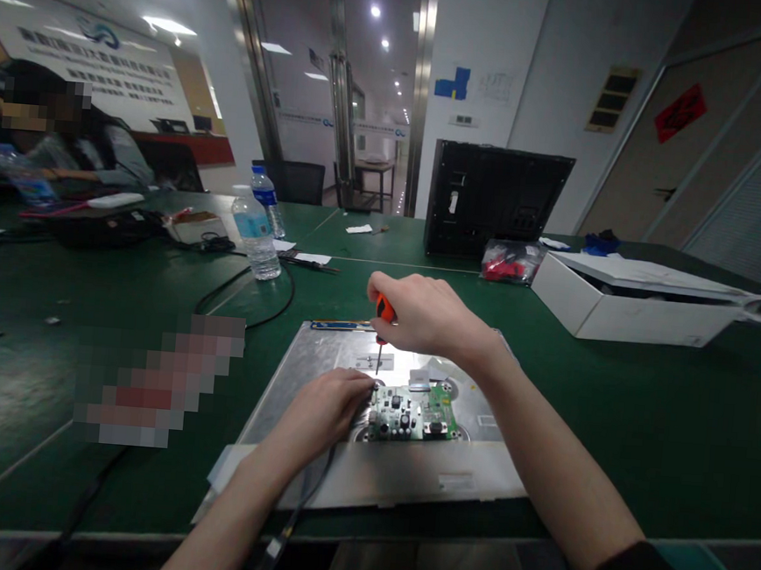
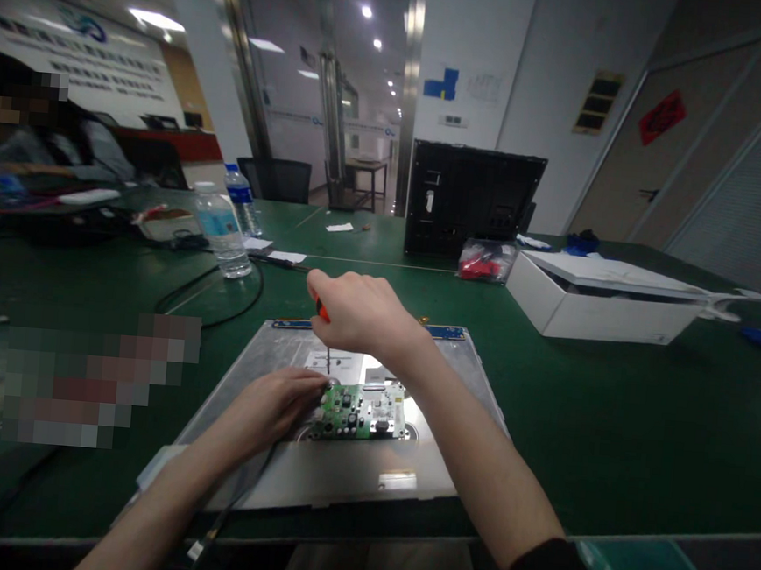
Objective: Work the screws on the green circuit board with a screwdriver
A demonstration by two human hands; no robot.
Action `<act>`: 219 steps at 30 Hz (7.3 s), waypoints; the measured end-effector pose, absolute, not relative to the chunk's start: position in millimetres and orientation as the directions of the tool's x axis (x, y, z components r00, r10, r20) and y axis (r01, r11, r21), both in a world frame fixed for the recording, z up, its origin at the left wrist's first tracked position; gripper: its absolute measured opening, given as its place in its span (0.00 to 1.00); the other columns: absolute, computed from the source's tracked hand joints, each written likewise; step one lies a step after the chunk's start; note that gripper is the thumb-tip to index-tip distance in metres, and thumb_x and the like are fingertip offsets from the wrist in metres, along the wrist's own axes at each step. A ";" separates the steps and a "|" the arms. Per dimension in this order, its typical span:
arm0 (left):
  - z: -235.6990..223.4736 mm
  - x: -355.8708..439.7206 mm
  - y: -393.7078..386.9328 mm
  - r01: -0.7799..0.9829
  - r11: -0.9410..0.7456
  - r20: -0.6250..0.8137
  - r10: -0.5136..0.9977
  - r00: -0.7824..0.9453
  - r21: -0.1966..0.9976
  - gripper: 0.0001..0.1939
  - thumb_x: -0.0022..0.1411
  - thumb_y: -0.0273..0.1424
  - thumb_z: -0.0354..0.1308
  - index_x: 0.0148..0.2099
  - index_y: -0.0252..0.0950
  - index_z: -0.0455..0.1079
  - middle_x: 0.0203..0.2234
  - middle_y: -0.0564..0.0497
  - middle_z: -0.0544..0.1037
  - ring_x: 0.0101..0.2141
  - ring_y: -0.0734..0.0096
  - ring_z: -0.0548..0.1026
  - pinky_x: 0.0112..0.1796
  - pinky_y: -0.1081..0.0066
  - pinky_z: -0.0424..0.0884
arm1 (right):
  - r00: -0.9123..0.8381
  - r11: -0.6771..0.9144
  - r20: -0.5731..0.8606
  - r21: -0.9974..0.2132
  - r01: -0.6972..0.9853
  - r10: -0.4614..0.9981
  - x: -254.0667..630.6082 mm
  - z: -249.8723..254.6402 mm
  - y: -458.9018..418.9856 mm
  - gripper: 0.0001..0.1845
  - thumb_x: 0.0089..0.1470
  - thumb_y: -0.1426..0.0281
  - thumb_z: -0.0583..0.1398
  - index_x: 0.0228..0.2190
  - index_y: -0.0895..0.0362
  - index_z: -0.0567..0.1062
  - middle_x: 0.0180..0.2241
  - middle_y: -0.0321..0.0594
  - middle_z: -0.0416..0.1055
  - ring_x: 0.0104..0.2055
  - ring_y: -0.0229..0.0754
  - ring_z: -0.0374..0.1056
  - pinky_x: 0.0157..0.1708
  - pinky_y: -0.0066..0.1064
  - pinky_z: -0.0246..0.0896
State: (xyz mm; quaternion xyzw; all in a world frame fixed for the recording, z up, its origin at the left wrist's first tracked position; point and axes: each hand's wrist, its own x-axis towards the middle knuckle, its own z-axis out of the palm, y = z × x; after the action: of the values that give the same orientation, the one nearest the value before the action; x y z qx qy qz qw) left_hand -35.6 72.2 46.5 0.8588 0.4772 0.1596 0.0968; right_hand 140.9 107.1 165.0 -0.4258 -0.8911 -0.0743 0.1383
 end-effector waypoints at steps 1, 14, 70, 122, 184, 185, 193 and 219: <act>46.5 -35.6 72.4 0.789 -0.525 0.181 0.851 0.493 0.320 0.17 0.62 0.24 0.48 0.46 0.36 0.76 0.44 0.44 0.80 0.44 0.58 0.77 0.45 0.65 0.71 | -0.588 0.616 0.319 0.015 0.787 0.743 141.5 165.8 107.2 0.14 0.53 0.65 0.55 0.42 0.54 0.67 0.33 0.41 0.75 0.31 0.43 0.68 0.24 0.30 0.43; 43.4 -41.2 74.2 0.858 -0.430 0.190 0.901 0.390 0.280 0.16 0.63 0.26 0.47 0.45 0.36 0.75 0.42 0.43 0.80 0.42 0.57 0.76 0.43 0.63 0.71 | -0.456 0.534 0.462 -0.046 0.844 0.761 144.5 170.7 111.7 0.10 0.55 0.66 0.54 0.35 0.56 0.72 0.35 0.41 0.73 0.34 0.41 0.66 0.27 0.30 0.47; 36.1 -37.4 37.0 0.655 -0.495 0.244 0.864 0.440 0.571 0.08 0.61 0.28 0.52 0.31 0.37 0.71 0.32 0.48 0.74 0.34 0.65 0.73 0.35 0.69 0.66 | -0.559 0.695 0.438 -0.264 0.669 0.704 151.0 176.4 102.2 0.11 0.50 0.61 0.62 0.26 0.57 0.71 0.22 0.31 0.64 0.24 0.31 0.52 0.26 0.27 0.42; 31.6 -37.3 33.8 0.611 -0.556 0.333 0.829 0.449 0.563 0.06 0.60 0.25 0.48 0.32 0.37 0.63 0.25 0.52 0.71 0.26 0.71 0.69 0.28 0.73 0.62 | -0.738 0.818 0.354 -0.242 0.522 0.575 156.3 178.7 86.5 0.12 0.52 0.61 0.63 0.29 0.57 0.71 0.23 0.30 0.65 0.25 0.32 0.54 0.26 0.27 0.44; 43.1 -37.8 37.7 0.701 -0.447 0.168 0.886 0.432 0.556 0.06 0.58 0.30 0.55 0.31 0.38 0.72 0.28 0.51 0.77 0.34 0.64 0.71 0.40 0.65 0.62 | -0.887 0.873 0.172 -0.332 0.357 0.428 152.6 171.3 91.0 0.11 0.49 0.64 0.65 0.29 0.58 0.73 0.26 0.32 0.70 0.25 0.31 0.59 0.24 0.25 0.48; 43.5 -37.6 37.9 0.701 -0.447 0.167 0.886 0.433 0.556 0.07 0.59 0.30 0.54 0.31 0.38 0.72 0.28 0.51 0.77 0.34 0.63 0.71 0.40 0.65 0.62 | -0.886 0.873 0.173 -0.330 0.360 0.431 152.6 171.2 91.0 0.11 0.49 0.64 0.65 0.29 0.58 0.73 0.26 0.32 0.70 0.25 0.31 0.59 0.25 0.25 0.48; 42.1 -37.7 39.2 0.690 -0.462 0.177 0.878 0.444 0.557 0.07 0.59 0.30 0.53 0.31 0.37 0.71 0.28 0.51 0.76 0.33 0.64 0.70 0.39 0.65 0.62 | -0.884 0.874 0.175 -0.321 0.364 0.433 152.6 171.7 90.7 0.11 0.50 0.64 0.65 0.30 0.59 0.73 0.26 0.33 0.70 0.26 0.31 0.60 0.25 0.25 0.48; 40.5 -39.7 36.7 0.680 -0.454 0.171 0.880 0.443 0.576 0.06 0.57 0.29 0.52 0.31 0.37 0.70 0.28 0.51 0.75 0.33 0.63 0.70 0.39 0.65 0.62 | -0.904 0.873 0.132 -0.347 0.341 0.406 152.6 171.3 90.7 0.09 0.50 0.66 0.65 0.31 0.59 0.73 0.27 0.32 0.71 0.26 0.31 0.61 0.25 0.25 0.50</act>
State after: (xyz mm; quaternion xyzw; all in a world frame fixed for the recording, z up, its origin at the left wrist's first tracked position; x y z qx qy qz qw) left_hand -39.7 36.7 40.5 0.8211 0.4749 0.2298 0.2177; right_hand 152.6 90.7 171.3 -0.1942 -0.9626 0.1599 0.1010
